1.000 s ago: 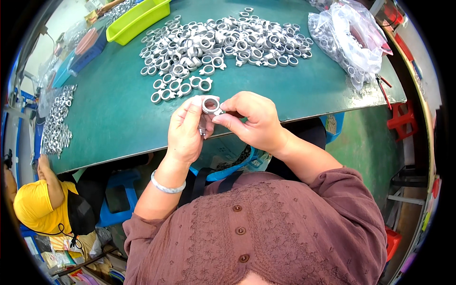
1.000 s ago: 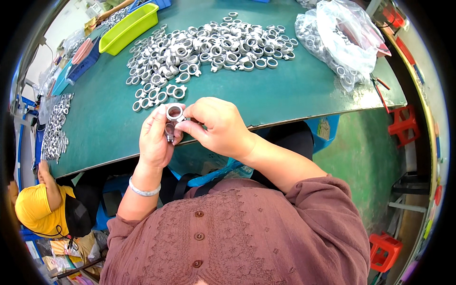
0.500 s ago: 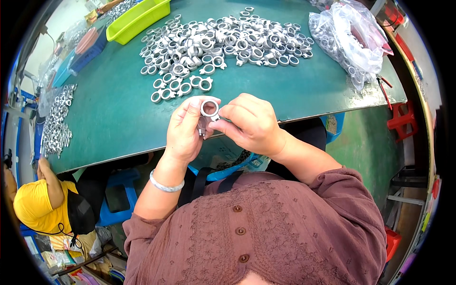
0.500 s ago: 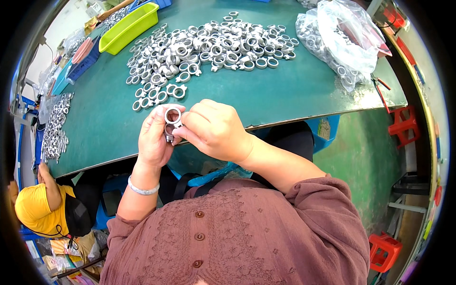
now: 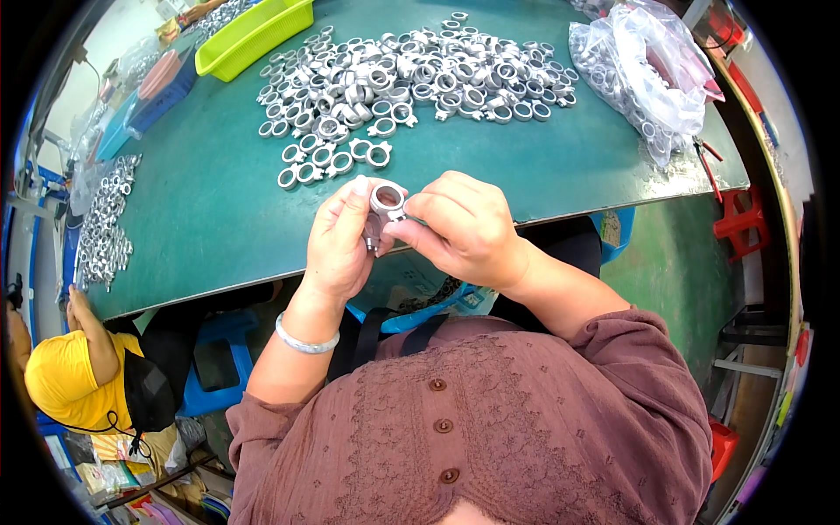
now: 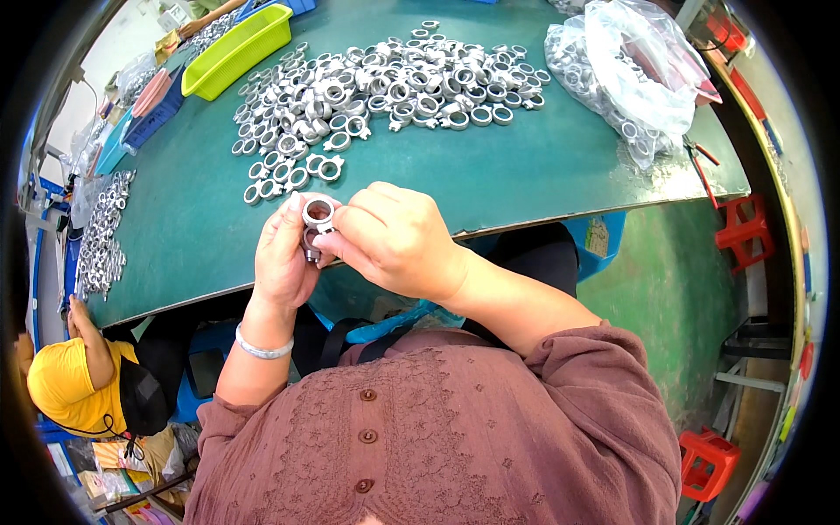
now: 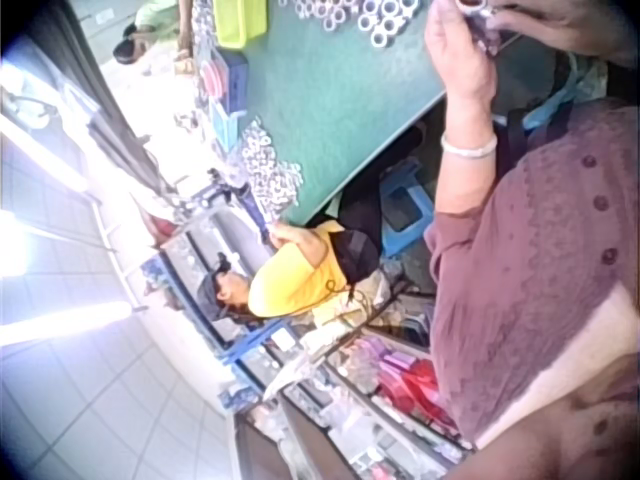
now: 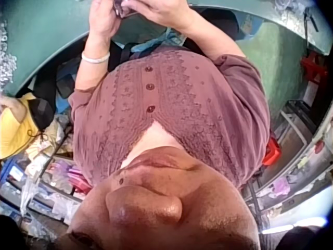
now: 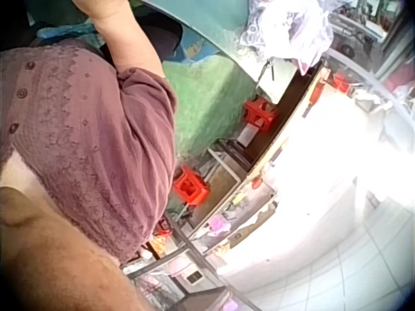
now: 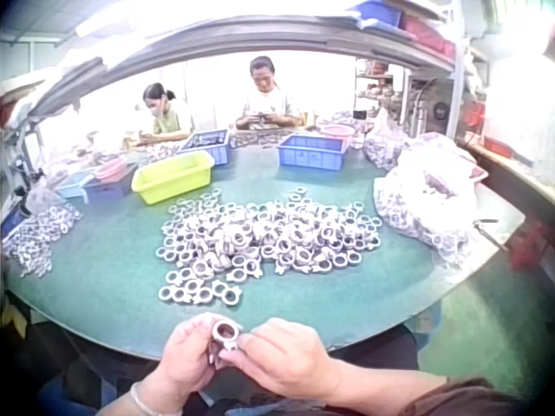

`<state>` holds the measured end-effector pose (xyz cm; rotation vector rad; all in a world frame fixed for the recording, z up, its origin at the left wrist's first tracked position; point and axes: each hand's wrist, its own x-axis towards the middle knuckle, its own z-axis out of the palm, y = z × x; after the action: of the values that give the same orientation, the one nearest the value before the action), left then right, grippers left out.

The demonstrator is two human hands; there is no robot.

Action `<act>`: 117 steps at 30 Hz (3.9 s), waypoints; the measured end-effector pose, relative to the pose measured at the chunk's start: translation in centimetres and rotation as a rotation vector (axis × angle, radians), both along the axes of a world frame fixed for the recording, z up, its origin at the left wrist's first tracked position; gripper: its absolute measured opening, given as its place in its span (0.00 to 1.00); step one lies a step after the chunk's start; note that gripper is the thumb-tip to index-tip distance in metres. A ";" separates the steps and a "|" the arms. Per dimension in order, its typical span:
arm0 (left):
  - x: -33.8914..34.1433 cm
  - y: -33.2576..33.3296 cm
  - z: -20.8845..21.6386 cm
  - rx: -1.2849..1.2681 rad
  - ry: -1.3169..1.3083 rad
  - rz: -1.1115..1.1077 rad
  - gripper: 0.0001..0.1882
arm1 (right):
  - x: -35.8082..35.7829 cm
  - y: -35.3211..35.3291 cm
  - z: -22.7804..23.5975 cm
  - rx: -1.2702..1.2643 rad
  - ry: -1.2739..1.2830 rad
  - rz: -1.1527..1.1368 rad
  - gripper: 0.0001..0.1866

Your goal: The person picks up metal ring-like components and circular green inserts, fitting the inserts into the rings by hand at a workbench.

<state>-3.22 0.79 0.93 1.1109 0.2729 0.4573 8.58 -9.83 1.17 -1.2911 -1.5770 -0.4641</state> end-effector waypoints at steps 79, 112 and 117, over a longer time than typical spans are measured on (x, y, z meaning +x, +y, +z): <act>-0.2 1.2 -0.6 -0.113 -0.091 -0.104 0.19 | 1.2 1.5 -1.5 -0.312 0.922 0.429 0.09; 0.2 0.1 0.0 -0.050 0.069 0.016 0.15 | 1.5 0.9 -1.6 -0.362 0.952 0.549 0.18; 0.3 0.2 0.0 -0.020 0.117 0.016 0.16 | 1.7 1.0 -1.8 -0.379 0.897 0.543 0.19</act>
<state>-2.89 1.03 0.90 1.1185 0.3879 0.4038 10.29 -8.88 -0.62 -1.0363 -1.1610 0.7048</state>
